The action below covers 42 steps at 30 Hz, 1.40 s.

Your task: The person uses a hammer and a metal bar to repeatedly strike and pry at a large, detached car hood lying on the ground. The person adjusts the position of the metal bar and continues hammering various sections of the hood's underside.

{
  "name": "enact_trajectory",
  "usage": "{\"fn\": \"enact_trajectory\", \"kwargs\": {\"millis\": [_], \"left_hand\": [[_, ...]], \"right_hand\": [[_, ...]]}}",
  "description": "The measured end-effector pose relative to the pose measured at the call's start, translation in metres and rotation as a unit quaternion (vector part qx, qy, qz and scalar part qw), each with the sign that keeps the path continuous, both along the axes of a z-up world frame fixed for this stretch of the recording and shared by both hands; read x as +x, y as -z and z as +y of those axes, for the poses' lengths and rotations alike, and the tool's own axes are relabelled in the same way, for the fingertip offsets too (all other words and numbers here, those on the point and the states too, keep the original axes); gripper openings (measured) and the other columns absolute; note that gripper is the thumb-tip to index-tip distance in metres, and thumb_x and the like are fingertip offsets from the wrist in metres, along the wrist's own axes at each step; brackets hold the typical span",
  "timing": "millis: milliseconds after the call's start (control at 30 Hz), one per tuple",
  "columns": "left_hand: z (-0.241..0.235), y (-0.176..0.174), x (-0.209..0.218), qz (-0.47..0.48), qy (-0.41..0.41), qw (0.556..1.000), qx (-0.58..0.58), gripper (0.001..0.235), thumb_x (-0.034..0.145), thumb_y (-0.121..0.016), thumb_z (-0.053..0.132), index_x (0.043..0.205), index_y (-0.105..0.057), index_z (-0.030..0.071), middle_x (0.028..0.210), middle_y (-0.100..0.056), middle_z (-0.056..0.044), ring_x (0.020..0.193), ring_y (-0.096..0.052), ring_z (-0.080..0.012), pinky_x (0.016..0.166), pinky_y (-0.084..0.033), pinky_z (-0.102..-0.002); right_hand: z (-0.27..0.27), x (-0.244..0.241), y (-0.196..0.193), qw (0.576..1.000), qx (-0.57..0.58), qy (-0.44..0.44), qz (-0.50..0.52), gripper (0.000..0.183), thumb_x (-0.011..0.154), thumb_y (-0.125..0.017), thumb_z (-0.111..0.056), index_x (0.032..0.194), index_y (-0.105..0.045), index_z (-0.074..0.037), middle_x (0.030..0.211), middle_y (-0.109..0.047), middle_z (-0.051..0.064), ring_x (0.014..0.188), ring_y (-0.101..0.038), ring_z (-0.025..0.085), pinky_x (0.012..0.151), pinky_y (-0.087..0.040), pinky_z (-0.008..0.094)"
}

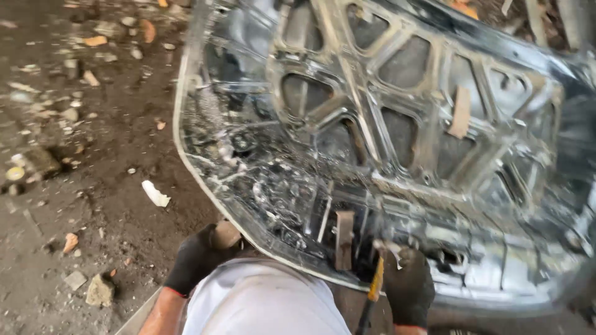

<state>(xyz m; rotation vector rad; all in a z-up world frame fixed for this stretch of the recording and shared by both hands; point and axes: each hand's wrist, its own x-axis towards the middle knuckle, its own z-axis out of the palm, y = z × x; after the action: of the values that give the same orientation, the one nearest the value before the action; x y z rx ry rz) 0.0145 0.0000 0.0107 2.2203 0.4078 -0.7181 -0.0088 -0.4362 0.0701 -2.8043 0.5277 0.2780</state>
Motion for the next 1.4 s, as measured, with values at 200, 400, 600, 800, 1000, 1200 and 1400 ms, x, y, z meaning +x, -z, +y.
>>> {"fn": "enact_trajectory", "kwargs": {"millis": [200,400,600,800,1000,1200,1400], "left_hand": [[-0.004,0.022,-0.002,0.012,-0.002,0.997,-0.083,0.064,0.064,-0.088,0.047,0.11,-0.07,0.008,0.096,-0.08,-0.017,0.091,-0.079,-0.0326,0.077,-0.061,-0.045],[0.016,0.007,-0.008,-0.045,0.011,0.991,-0.123,0.058,0.071,-0.087,0.04,0.118,-0.071,0.01,0.107,-0.081,-0.015,0.098,-0.078,-0.0298,0.083,-0.06,-0.041],[0.009,-0.033,0.0,-0.015,-0.003,0.992,-0.123,0.088,0.066,-0.089,0.034,0.142,-0.052,0.012,0.108,-0.077,-0.017,0.1,-0.074,-0.0354,0.083,-0.059,-0.044],[0.006,0.028,0.001,-0.068,0.041,0.993,-0.084,0.063,0.075,-0.086,0.043,0.119,-0.061,0.005,0.1,-0.075,-0.02,0.097,-0.074,-0.0381,0.086,-0.058,-0.044],[0.005,0.017,0.01,-0.059,0.032,0.993,-0.099,0.066,0.066,-0.09,0.042,0.114,-0.066,0.003,0.106,-0.074,-0.02,0.101,-0.072,-0.0355,0.089,-0.057,-0.043],[0.003,0.004,0.013,-0.108,0.0,0.984,-0.145,0.069,0.065,-0.09,0.042,0.117,-0.064,0.004,0.108,-0.075,-0.019,0.104,-0.071,-0.0366,0.091,-0.056,-0.044],[0.02,0.001,-0.016,-0.123,-0.012,0.986,-0.108,0.074,0.066,-0.088,0.046,0.126,-0.061,0.011,0.11,-0.073,-0.019,0.104,-0.069,-0.0383,0.09,-0.054,-0.047]], "right_hand": [[-0.063,-0.132,0.071,0.988,-0.026,0.114,-0.102,0.054,0.073,-0.081,-0.047,0.094,-0.059,-0.002,0.083,-0.064,0.021,0.074,-0.064,0.04,0.064,-0.052,0.05],[-0.019,-0.101,0.056,0.997,0.015,0.06,0.051,0.044,0.083,-0.075,-0.047,0.09,-0.062,-0.005,0.08,-0.066,0.018,0.076,-0.064,0.038,0.068,-0.051,0.049],[-0.078,-0.126,0.089,0.994,-0.036,0.091,0.05,0.041,0.077,-0.08,-0.038,0.085,-0.063,-0.001,0.071,-0.066,0.02,0.067,-0.064,0.034,0.061,-0.05,0.047],[0.002,-0.057,-0.011,0.911,0.241,0.326,0.071,0.038,0.099,-0.067,-0.028,0.09,-0.055,0.006,0.058,-0.049,0.017,0.041,-0.046,0.028,0.04,-0.039,0.045],[0.09,0.021,-0.055,0.907,0.373,0.197,0.013,0.022,0.101,-0.056,-0.019,0.111,-0.067,-0.003,0.069,-0.062,0.005,0.051,-0.051,0.011,0.043,-0.043,0.027],[0.123,0.085,-0.003,0.964,0.181,-0.19,-0.03,0.021,0.102,-0.06,-0.02,0.111,-0.064,-0.002,0.073,-0.066,0.012,0.057,-0.063,0.02,0.05,-0.052,0.039],[0.146,0.138,-0.013,0.935,0.115,-0.315,-0.119,0.025,0.099,-0.064,-0.017,0.118,-0.066,-0.001,0.089,-0.072,0.022,0.077,-0.073,0.037,0.064,-0.055,0.043]]}}
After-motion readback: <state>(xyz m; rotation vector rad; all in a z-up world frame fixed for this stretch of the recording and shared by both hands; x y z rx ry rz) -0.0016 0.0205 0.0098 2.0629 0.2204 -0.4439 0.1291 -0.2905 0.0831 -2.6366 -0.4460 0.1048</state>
